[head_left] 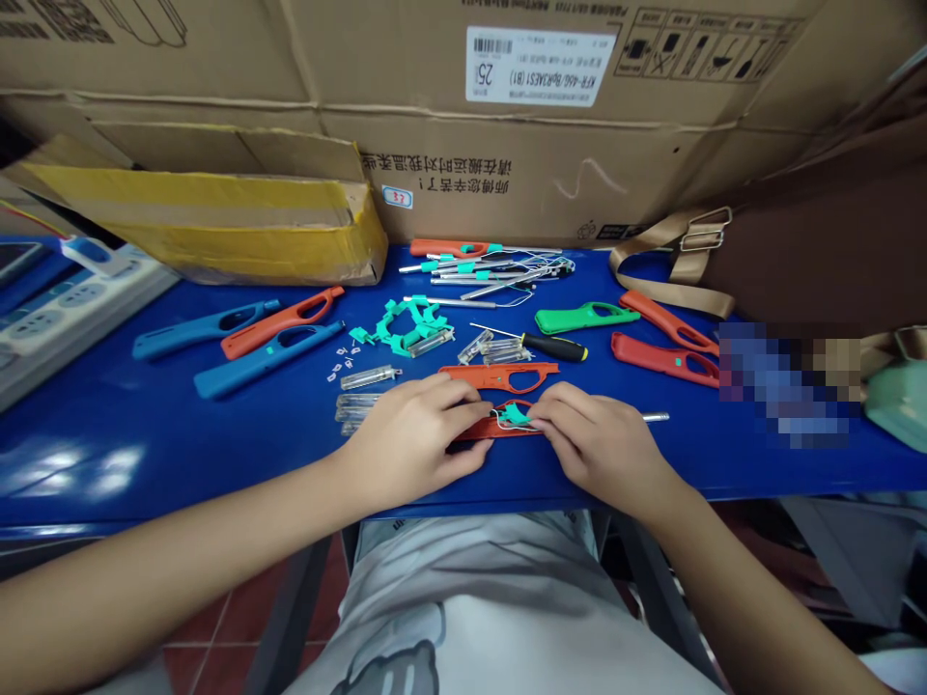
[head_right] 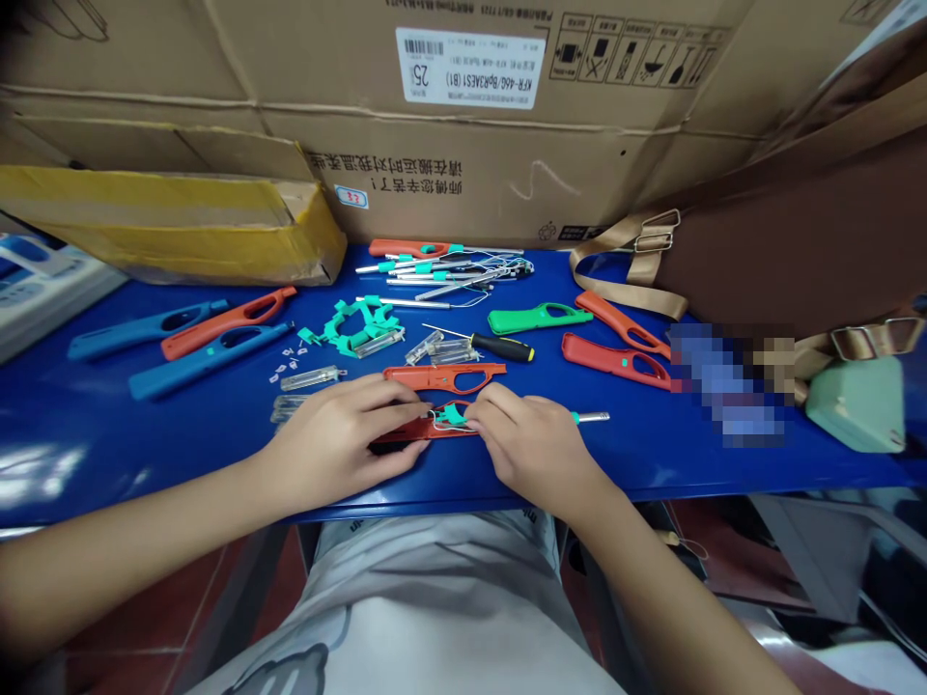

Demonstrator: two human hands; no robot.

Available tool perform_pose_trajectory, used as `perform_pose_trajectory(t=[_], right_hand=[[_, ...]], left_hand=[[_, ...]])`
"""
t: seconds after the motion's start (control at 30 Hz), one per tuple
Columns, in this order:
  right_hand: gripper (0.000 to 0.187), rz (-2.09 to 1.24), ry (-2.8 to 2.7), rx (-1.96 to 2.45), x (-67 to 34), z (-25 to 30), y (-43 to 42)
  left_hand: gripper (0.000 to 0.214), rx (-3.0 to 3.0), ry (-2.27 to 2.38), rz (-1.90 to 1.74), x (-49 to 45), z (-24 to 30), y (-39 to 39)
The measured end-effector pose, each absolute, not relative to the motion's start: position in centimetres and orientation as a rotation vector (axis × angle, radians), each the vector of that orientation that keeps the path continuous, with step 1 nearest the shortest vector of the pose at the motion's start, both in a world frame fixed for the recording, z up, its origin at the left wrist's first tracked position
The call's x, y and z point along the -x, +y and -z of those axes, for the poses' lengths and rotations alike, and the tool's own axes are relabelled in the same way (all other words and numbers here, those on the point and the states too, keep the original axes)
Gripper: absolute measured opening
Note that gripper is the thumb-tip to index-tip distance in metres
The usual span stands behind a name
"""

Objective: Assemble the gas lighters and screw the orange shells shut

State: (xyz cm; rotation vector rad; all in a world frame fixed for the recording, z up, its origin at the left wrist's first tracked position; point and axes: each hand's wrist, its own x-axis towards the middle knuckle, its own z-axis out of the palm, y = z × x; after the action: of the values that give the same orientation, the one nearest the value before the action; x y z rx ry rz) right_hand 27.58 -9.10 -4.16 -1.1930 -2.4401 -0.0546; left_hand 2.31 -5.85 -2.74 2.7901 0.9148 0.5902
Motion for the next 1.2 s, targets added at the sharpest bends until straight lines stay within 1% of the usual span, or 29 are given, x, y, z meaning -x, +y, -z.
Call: perform_pose_trajectory(t=[0.47, 0.77, 1.2], right_hand=[[0.014, 0.012, -2.450, 1.193, -27.69, 4.36, -9.11], [0.016, 0.014, -2.429, 1.174, -27.72, 4.36, -9.04], [0.017, -0.026, -2.425, 1.220, -27.69, 4.09, -9.02]], left_hand=[[0.030, -2.964, 0.884, -0.509, -2.45, 2.96, -6.00], [0.031, -2.844, 0.898, -0.595, -2.36, 3.42, -5.85], [0.032, -2.812, 0.887, -0.528, -2.57, 3.17, -5.84]])
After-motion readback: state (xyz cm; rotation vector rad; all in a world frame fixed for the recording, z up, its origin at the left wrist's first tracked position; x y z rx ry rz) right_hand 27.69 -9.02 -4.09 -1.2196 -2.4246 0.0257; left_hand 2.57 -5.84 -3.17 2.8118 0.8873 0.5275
